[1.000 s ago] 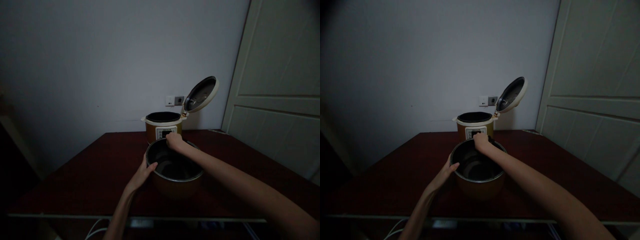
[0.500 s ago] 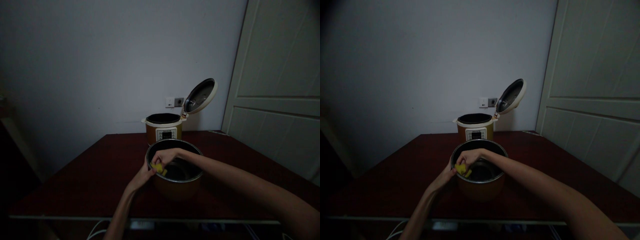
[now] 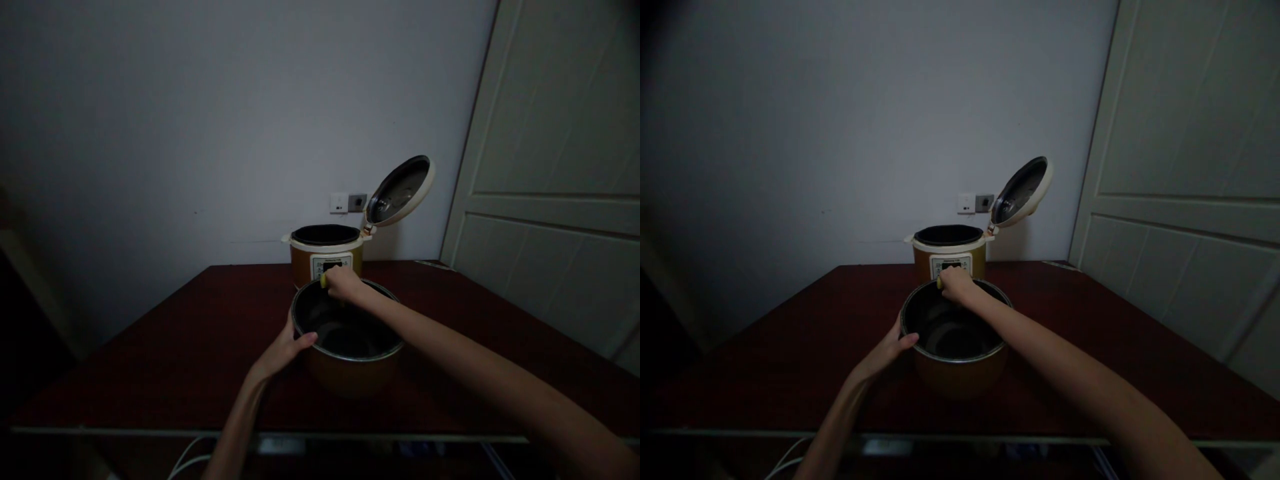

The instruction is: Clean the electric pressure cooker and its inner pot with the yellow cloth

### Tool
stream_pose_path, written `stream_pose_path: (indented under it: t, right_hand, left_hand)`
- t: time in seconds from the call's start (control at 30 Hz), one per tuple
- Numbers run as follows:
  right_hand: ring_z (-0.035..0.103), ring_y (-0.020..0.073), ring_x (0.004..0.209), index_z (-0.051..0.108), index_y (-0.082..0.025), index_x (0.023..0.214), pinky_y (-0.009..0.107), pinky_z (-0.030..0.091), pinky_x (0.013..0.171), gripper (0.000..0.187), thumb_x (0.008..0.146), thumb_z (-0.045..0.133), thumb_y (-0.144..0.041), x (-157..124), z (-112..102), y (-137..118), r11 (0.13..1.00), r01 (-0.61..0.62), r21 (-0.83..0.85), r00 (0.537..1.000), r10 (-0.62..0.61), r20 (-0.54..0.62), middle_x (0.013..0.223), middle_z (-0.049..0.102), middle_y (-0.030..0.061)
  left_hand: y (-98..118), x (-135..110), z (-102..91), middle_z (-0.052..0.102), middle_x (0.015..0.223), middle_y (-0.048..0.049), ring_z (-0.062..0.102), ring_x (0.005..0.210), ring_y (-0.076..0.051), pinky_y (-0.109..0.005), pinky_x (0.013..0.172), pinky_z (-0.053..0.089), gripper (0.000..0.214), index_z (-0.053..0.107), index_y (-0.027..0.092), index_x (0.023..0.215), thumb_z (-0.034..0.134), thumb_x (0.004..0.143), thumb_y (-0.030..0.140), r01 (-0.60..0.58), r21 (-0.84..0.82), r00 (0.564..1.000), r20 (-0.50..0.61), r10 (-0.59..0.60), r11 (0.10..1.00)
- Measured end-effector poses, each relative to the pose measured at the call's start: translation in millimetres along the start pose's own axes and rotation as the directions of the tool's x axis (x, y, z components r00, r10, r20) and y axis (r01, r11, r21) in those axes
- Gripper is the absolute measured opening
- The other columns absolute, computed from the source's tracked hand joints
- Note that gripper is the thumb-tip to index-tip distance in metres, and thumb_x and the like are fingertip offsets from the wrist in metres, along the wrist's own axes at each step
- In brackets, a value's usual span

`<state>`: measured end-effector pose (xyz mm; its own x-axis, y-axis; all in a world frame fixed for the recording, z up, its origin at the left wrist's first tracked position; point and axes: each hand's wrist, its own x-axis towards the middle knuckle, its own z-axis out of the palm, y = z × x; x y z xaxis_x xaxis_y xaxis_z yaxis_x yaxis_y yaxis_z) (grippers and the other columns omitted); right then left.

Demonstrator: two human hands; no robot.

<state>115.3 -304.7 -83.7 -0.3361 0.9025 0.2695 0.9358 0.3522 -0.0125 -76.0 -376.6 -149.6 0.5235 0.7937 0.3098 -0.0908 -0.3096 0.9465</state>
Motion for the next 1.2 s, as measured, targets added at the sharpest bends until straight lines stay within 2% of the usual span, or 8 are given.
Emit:
stream_pose_path:
  t: [0.27, 0.4, 0.57, 0.63, 0.7, 0.87, 1.0, 1.2]
  right_hand:
    - [0.059, 0.0118, 0.079, 0.058, -0.012, 0.097, 0.020, 0.044, 0.069, 0.020, 0.082, 0.056, -0.026, -6, -1, -22, 0.790, 0.355, 0.500, 0.915, -0.404, -0.009, 0.088, 0.063, 0.0020]
    - [0.055, 0.0101, 0.069, 0.060, -0.011, 0.086, 0.020, 0.044, 0.064, 0.027, 0.071, 0.069, -0.031, -14, -7, -19, 0.429, 0.147, 0.891, 0.816, -0.562, 0.136, 0.077, 0.059, -0.0006]
    - [0.059, 0.0128, 0.067, 0.064, -0.010, 0.085, 0.023, 0.046, 0.062, 0.035, 0.060, 0.076, -0.031, -32, -20, -12, 0.404, -0.185, 0.896, 0.649, -0.634, 0.420, 0.075, 0.064, 0.0018]
    - [0.059, 0.0126, 0.065, 0.065, -0.010, 0.084, 0.022, 0.046, 0.060, 0.035, 0.060, 0.076, -0.033, -33, -22, -16, 0.437, -0.153, 0.886, 0.687, -0.597, 0.413, 0.074, 0.065, 0.0019]
    - [0.059, 0.0121, 0.067, 0.065, -0.010, 0.086, 0.020, 0.046, 0.059, 0.034, 0.065, 0.074, -0.035, -29, -19, -23, 0.507, -0.019, 0.862, 0.792, -0.518, 0.322, 0.076, 0.066, 0.0020]
    - [0.064, 0.0159, 0.085, 0.063, -0.013, 0.102, 0.020, 0.047, 0.069, 0.026, 0.081, 0.057, -0.027, -8, -7, -30, 0.927, 0.161, 0.337, 0.980, -0.191, 0.056, 0.096, 0.069, 0.0056]
    - [0.061, 0.0285, 0.103, 0.063, -0.007, 0.107, 0.034, 0.046, 0.083, 0.030, 0.080, 0.050, -0.015, -6, -6, -14, 0.996, 0.014, 0.093, 1.000, -0.014, -0.006, 0.108, 0.064, 0.0202]
    - [0.063, 0.0326, 0.099, 0.066, -0.005, 0.103, 0.041, 0.049, 0.081, 0.030, 0.077, 0.049, -0.004, -28, -7, 13, 0.984, -0.113, -0.136, 0.983, 0.130, 0.126, 0.104, 0.064, 0.0254]
  left_hand:
    - [-6, 3, -6.1, 0.020, 0.152, -0.0153, 0.020, 0.138, -0.032, -0.046, 0.113, 0.013, 0.113, 0.001, 0.021, 0.147, 0.069, 0.066, 0.059, -0.026, -0.018, 0.996, 0.083, 0.027, 0.999]
    - [-11, 5, -5.9, 0.028, 0.147, -0.0170, 0.027, 0.134, -0.036, -0.051, 0.111, 0.019, 0.126, 0.006, 0.023, 0.147, 0.081, 0.050, 0.054, -0.016, -0.006, 0.993, 0.114, 0.017, 1.000]
    - [-19, 5, -2.3, 0.031, 0.145, -0.0175, 0.030, 0.133, -0.036, -0.050, 0.110, 0.021, 0.127, 0.011, 0.022, 0.146, 0.087, 0.045, 0.043, -0.035, 0.018, 0.999, 0.001, 0.035, 0.999]
    - [-20, 6, -2.2, 0.032, 0.145, -0.0174, 0.029, 0.133, -0.036, -0.050, 0.110, 0.021, 0.125, 0.013, 0.022, 0.145, 0.087, 0.046, 0.042, -0.037, 0.031, 0.999, -0.003, 0.038, 0.999]
    - [-20, 6, -2.7, 0.032, 0.144, -0.0169, 0.029, 0.133, -0.036, -0.051, 0.110, 0.021, 0.123, 0.013, 0.022, 0.145, 0.086, 0.048, 0.042, -0.020, 0.032, 1.000, 0.008, 0.020, 0.999]
    - [-19, 4, -2.2, 0.028, 0.146, -0.0173, 0.026, 0.134, -0.035, -0.051, 0.111, 0.018, 0.126, 0.007, 0.022, 0.145, 0.086, 0.049, 0.039, -0.017, 0.022, 1.000, -0.013, 0.017, 1.000]
    - [-19, 1, -0.5, 0.028, 0.147, -0.0170, 0.025, 0.135, -0.034, -0.048, 0.112, 0.018, 0.119, 0.012, 0.021, 0.144, 0.085, 0.051, 0.039, -0.048, 0.003, 0.999, -0.003, 0.048, 0.999]
    - [-19, 2, 1.0, 0.031, 0.146, -0.0162, 0.027, 0.135, -0.034, -0.049, 0.111, 0.018, 0.124, 0.005, 0.023, 0.146, 0.085, 0.053, 0.039, -0.084, -0.002, 0.996, -0.011, 0.084, 0.996]
